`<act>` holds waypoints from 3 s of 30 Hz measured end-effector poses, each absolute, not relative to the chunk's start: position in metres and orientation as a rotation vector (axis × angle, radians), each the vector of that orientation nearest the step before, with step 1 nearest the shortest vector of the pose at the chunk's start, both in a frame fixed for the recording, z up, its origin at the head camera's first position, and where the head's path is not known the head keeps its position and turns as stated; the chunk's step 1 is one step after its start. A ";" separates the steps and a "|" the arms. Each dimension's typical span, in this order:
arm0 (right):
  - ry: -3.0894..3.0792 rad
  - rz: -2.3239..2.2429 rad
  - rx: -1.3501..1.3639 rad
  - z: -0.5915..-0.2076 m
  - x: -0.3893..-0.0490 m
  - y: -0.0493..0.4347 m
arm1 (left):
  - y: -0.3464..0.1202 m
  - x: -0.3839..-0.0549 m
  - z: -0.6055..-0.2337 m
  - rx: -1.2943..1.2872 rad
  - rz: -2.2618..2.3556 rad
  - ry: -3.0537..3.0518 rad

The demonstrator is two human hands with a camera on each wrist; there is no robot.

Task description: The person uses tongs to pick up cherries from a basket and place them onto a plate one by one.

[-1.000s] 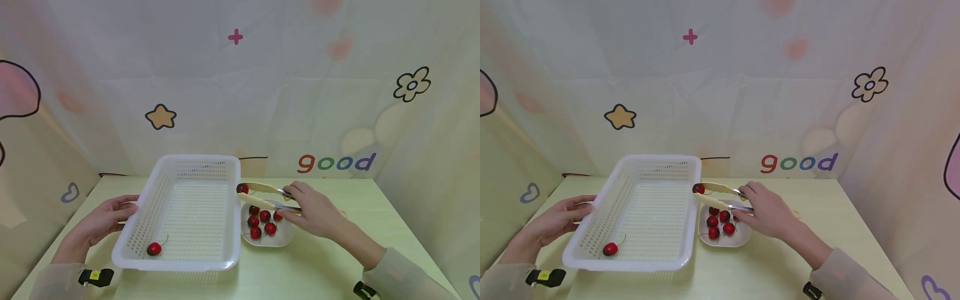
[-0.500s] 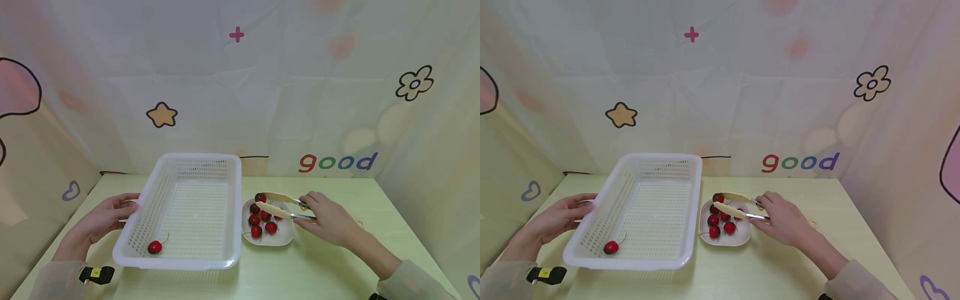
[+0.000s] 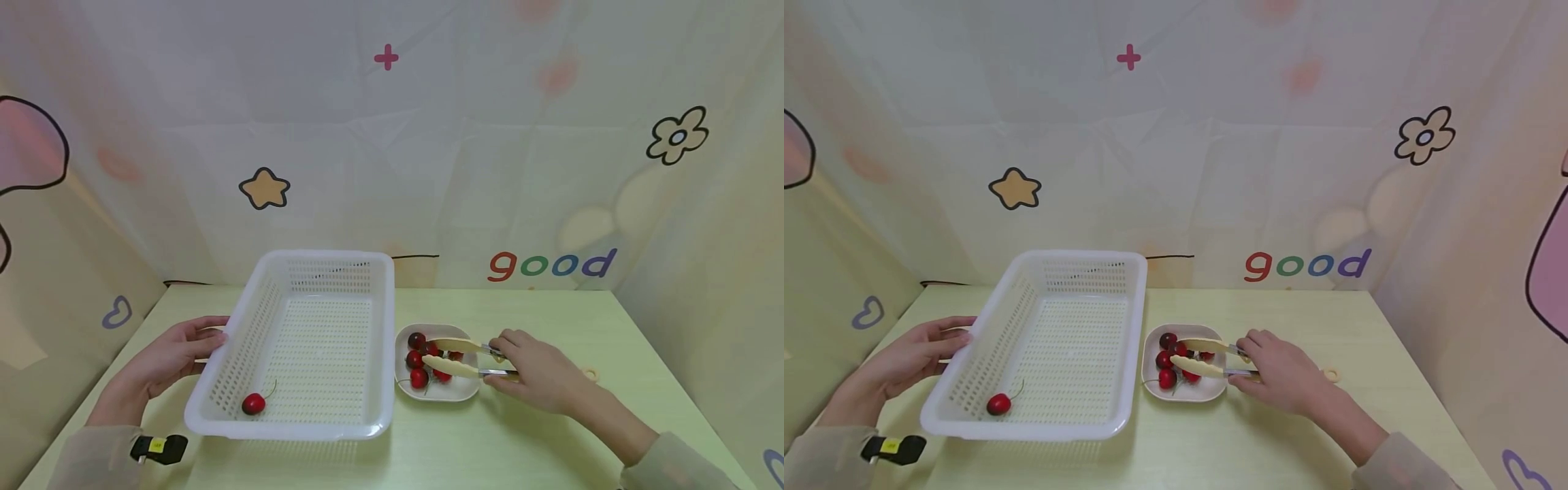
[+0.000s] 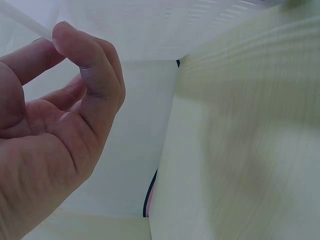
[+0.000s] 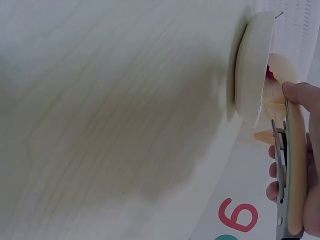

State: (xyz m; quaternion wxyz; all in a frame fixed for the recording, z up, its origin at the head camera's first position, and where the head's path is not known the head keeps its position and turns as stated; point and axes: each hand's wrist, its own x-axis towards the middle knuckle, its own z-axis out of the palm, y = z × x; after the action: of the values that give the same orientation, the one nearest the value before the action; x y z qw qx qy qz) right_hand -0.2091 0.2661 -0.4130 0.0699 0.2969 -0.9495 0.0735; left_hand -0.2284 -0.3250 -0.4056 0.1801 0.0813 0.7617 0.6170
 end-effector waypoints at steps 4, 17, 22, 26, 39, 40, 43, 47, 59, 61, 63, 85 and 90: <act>-2.843 0.207 0.925 -0.415 -0.207 0.267 | -0.325 -0.229 -0.406 0.237 1.740 2.156; -2.807 0.215 0.936 -0.415 -0.206 0.269 | -0.325 -0.229 -0.408 0.218 1.752 2.149; -2.784 0.220 0.937 -0.413 -0.206 0.267 | -0.325 -0.230 -0.409 0.210 1.749 2.152; -2.791 0.234 0.907 -0.410 -0.207 0.265 | -0.325 -0.230 -0.408 0.217 1.747 2.150; -2.746 0.290 0.878 -0.396 -0.212 0.256 | -0.325 -0.230 -0.406 0.227 1.751 2.145; -2.745 0.293 0.878 -0.394 -0.213 0.255 | -0.325 -0.230 -0.406 0.227 1.752 2.141; -2.748 0.292 0.879 -0.388 -0.214 0.251 | -0.325 -0.229 -0.406 0.230 1.755 2.139; -2.751 0.287 0.884 -0.379 -0.217 0.245 | -0.325 -0.229 -0.406 0.228 1.748 2.145; -2.705 0.224 1.018 -0.361 -0.224 0.214 | -0.325 -0.228 -0.404 0.225 1.732 2.158; -2.689 0.211 1.045 -0.360 -0.225 0.208 | -0.325 -0.228 -0.404 0.227 1.739 2.151; -2.680 0.199 1.067 -0.358 -0.227 0.200 | -0.325 -0.228 -0.404 0.231 1.743 2.149; -2.609 0.029 1.329 -0.346 -0.237 0.112 | -0.327 -0.228 -0.408 0.236 1.755 2.133; -2.634 -0.020 1.368 -0.347 -0.234 0.092 | -0.326 -0.227 -0.406 0.229 1.756 2.122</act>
State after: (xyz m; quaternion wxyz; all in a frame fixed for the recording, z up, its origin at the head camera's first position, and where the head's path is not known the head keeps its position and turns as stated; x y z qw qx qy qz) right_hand -0.2340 0.0916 -0.3469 0.0867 0.4593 -0.8840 -0.0066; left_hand -0.2273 -0.3260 -0.4058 0.1878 0.0814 0.7541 0.6240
